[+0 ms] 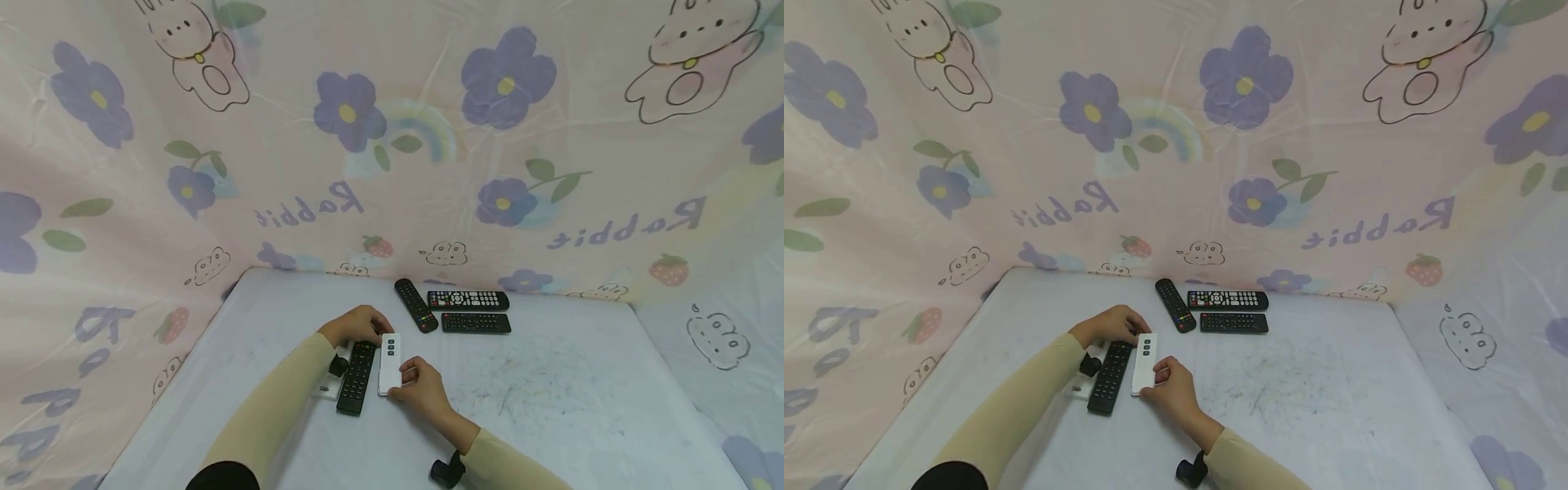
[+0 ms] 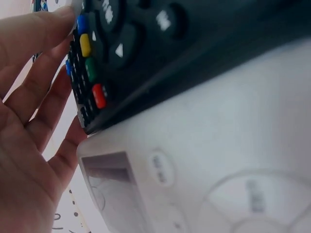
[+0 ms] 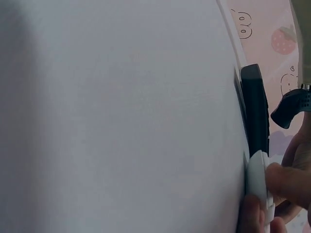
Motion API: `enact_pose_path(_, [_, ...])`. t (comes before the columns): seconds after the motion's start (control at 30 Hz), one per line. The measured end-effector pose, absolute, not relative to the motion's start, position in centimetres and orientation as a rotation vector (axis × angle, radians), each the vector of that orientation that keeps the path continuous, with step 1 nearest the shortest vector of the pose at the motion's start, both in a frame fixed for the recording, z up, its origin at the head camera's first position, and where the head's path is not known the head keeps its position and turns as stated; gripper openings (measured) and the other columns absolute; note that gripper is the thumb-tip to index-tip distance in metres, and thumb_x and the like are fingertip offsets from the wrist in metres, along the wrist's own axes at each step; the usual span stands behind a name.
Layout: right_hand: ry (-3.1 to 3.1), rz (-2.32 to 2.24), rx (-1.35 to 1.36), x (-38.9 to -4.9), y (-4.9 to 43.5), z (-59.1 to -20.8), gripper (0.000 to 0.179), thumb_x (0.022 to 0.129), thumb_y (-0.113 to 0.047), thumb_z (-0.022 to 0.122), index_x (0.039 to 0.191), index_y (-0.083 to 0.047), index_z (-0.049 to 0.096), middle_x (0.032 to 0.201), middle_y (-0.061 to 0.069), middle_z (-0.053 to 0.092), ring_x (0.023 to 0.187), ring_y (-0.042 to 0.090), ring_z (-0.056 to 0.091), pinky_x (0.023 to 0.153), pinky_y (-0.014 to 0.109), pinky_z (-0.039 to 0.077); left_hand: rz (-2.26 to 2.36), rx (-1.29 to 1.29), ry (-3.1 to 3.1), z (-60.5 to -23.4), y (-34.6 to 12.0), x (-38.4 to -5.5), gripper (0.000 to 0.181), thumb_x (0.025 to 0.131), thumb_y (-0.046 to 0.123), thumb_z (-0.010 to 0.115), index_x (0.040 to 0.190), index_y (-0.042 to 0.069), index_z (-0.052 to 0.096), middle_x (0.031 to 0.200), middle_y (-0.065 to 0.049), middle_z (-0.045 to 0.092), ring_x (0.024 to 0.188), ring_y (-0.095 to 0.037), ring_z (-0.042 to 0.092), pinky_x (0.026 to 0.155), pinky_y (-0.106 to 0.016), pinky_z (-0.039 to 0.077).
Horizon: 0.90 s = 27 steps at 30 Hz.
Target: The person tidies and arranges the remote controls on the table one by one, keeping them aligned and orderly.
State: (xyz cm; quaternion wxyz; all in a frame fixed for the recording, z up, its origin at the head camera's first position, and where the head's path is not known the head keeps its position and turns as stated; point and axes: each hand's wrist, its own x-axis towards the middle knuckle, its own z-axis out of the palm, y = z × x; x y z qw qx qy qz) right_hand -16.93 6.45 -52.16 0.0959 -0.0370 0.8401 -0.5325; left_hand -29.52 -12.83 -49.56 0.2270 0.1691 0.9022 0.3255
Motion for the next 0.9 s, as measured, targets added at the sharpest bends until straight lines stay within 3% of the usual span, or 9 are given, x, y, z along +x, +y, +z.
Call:
enact_pose_path(0.3, [2.540, -1.522, -0.148, -17.0, 6.9, -52.2, 0.041, 0.068, -0.010, 0.085, 0.099, -0.004, 0.058, 0.089, 0.009, 0.064, 0.069, 0.012, 0.058, 0.062, 0.024, 0.049, 0.883, 0.479, 2.483, -49.6, -12.5, -29.9, 0.024, 0.079, 0.013, 0.077, 0.099, 0.026, 0.075, 0.099, 0.009, 0.071, 0.096, -0.010, 0.063, 0.094, -0.035, 0.050])
enact_pose_path(0.5, [2.596, -1.567, -0.093, -17.9, 7.6, -51.9, 0.030, 0.080, -0.015, 0.076, 0.103, -0.003, 0.060, 0.096, 0.010, 0.063, 0.078, 0.013, 0.058, 0.063, 0.022, 0.049, 0.898, 0.505, 2.501, -49.6, -12.5, -30.8, 0.028, 0.079, 0.015, 0.076, 0.105, 0.024, 0.073, 0.102, 0.008, 0.069, 0.097, -0.011, 0.061, 0.093, -0.035, 0.050])
enact_pose_path(0.67, [2.627, -1.781, 0.152, -19.9, 8.5, -51.9, 0.031, 0.084, -0.009, 0.069, 0.112, 0.001, 0.059, 0.110, 0.018, 0.061, 0.089, 0.022, 0.064, 0.068, 0.025, 0.055, 0.997, 0.463, 2.549, -50.1, -12.4, -32.5, 0.038, 0.081, 0.014, 0.075, 0.118, 0.020, 0.068, 0.112, 0.004, 0.067, 0.105, -0.015, 0.061, 0.095, -0.034, 0.049])
enact_pose_path(0.9, [2.690, -1.888, 0.290, -22.2, 8.2, -52.2, 0.042, 0.078, -0.002, 0.067, 0.118, 0.006, 0.057, 0.118, 0.028, 0.055, 0.088, 0.031, 0.068, 0.069, 0.031, 0.058, 1.065, 0.363, 2.643, -49.7, -12.0, -34.3, 0.050, 0.084, 0.013, 0.072, 0.132, 0.013, 0.058, 0.131, -0.010, 0.059, 0.112, -0.024, 0.060, 0.089, -0.035, 0.052])
